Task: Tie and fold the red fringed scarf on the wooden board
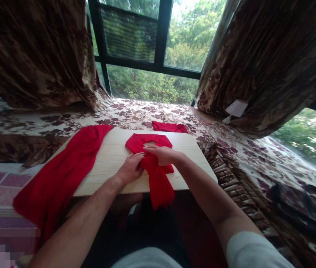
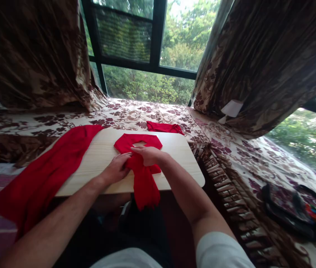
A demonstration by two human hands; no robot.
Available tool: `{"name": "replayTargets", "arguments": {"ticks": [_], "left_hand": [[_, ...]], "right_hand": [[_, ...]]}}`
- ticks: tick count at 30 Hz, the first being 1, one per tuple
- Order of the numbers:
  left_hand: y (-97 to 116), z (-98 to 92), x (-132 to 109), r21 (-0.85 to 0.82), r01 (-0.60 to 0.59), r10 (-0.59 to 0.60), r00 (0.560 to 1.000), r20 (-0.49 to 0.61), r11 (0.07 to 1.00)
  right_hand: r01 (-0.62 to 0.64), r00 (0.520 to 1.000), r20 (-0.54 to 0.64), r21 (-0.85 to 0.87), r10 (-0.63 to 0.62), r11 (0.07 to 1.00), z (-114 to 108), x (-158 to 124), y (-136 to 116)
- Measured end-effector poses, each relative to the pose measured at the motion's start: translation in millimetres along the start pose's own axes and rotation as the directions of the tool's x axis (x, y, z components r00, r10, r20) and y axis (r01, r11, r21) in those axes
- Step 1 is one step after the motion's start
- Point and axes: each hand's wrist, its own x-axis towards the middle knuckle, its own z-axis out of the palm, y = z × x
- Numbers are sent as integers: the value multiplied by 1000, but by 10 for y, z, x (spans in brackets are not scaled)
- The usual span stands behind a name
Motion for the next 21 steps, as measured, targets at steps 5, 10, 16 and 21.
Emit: {"name": "replayTargets", "arguments": {"ticks": [5,10,16,21], "left_hand": [[56,-17,-12,12,58,-58,998,11,998],[84,-12,21,38,101,-104,992,73,994],[151,-66,22,33,125,-127,989,70,992],[194,-138,161,-59,237,-239,971,-20,970]], "right_hand": [[-101,995,-29,-129,98,986,53,18,-61],[-188,981,11,-199,194,962,21,-104,-53],[-166,977,108,-163,185,973,-73,-208,-33],[-205,971,97,-127,217,971,25,-240,-45]]}}
